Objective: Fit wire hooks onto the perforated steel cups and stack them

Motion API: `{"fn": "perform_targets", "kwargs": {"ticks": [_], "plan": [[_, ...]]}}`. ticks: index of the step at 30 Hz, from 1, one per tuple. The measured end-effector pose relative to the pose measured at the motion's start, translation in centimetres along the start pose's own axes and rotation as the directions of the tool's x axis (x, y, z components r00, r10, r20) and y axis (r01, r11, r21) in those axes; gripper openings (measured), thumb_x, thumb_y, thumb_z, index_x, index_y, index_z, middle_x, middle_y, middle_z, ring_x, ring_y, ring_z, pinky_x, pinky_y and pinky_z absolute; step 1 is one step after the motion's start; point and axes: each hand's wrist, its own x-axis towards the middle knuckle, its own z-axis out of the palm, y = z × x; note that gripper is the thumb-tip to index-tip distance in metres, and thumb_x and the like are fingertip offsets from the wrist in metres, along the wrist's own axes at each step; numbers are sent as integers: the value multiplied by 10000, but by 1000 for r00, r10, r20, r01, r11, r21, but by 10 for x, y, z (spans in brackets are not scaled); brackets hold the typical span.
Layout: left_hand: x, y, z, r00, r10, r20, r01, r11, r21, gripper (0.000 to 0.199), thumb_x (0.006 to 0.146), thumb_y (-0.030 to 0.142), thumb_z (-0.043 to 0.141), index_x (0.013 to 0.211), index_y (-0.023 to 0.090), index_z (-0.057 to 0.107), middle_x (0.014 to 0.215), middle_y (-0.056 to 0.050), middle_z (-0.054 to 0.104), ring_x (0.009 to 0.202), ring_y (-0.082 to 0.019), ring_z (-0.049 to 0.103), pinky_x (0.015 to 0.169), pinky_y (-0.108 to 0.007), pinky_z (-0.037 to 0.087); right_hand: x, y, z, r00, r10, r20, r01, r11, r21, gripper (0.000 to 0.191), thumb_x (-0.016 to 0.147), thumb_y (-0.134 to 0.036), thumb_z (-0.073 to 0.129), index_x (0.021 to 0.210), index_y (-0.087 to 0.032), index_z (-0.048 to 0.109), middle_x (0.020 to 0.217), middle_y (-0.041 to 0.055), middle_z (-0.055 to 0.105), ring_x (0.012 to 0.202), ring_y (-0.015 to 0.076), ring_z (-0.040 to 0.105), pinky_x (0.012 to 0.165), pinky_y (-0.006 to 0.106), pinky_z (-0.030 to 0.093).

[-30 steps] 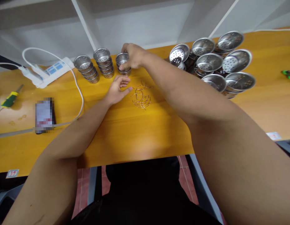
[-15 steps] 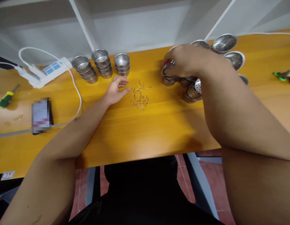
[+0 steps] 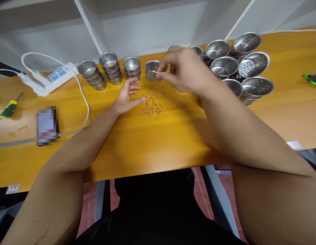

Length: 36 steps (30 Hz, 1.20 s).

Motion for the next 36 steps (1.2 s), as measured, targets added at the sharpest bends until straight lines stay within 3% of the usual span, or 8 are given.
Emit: {"fn": "perform_targets", "kwargs": {"ticks": [2, 4, 7, 10, 13, 21, 28, 36], "plan": [[-1, 6, 1, 999, 29, 17, -29, 999, -18, 1108, 980, 630, 1132, 1866, 381, 515, 1877, -181, 671, 1692, -407, 753, 1347, -637, 722, 0, -16, 35, 999, -26, 19, 23, 992, 126, 563, 1165, -830, 889, 1111, -270, 912, 1283, 207, 861, 1064, 390, 812, 1037, 637, 694], [-1, 7, 0, 997, 70, 23, -69, 997, -29, 1087, 998, 689, 1113, 1856, 369, 529, 1847, -165, 685, 1710, -407, 749, 1405, -654, 695, 0, -25, 70, 998, -53, 27, 46, 979, 200, 637, 1161, -915, 826, 1076, -285, 861, 1298, 186, 854, 1115, 405, 802, 1097, 662, 703], [1, 0, -2, 994, 105, 4, -105, 994, -8, 989, 1012, 675, 1101, 1784, 320, 597, 1736, -151, 759, 1672, -396, 780, 1491, -629, 636, -2, -29, 110, 999, -47, 11, 42, 956, 289, 588, 1193, -878, 784, 1099, -298, 810, 1308, 157, 859, 1136, 391, 793, 1139, 645, 708], [3, -10, -3, 995, 100, -11, -100, 995, 26, 960, 1024, 628, 1095, 1788, 312, 607, 1720, -153, 778, 1676, -398, 784, 1512, -608, 625, -5, -25, 128, 1000, -23, -2, 22, 942, 334, 539, 1202, -821, 781, 1298, -293, 825, 1343, 155, 861, 1211, 402, 801, 1208, 634, 686], [3, -15, -3, 993, 118, -13, -118, 992, 41, 936, 1065, 600, 1052, 1830, 326, 588, 1778, -157, 748, 1716, -402, 766, 1518, -623, 628, -8, -21, 132, 999, -34, 25, 24, 942, 334, 600, 1181, -808, 795, 1462, -278, 815, 1355, 159, 848, 1302, 422, 798, 1257, 616, 658], [0, -6, -4, 987, 158, -3, -158, 987, 43, 917, 1077, 579, 1041, 1836, 344, 584, 1791, -149, 733, 1737, -416, 755, 1528, -644, 618, -5, -14, 132, 992, -117, 53, 91, 929, 359, 458, 1189, -711, 750, 1033, -286, 682, 1193, 127, 766, 1078, 346, 727, 1079, 546, 636], [0, 6, -5, 995, 91, 27, -91, 996, -15, 929, 1029, 681, 1093, 1776, 340, 660, 1744, -147, 759, 1717, -428, 754, 1513, -664, 626, -2, 1, 130, 984, -138, 111, 88, 925, 369, 384, 1170, -631, 766, 1028, -283, 688, 1059, 67, 737, 916, 274, 626, 936, 471, 589], [1, 7, -6, 992, 119, 49, -121, 991, 48, 989, 1024, 707, 1097, 1801, 315, 626, 1735, -157, 771, 1710, -430, 760, 1523, -632, 608, 0, 2, 115, 996, -35, 80, 1, 921, 390, 659, 1135, -920, 825, 1015, -281, 719, 1028, 78, 690, 920, 282, 620, 948, 497, 601]]}}
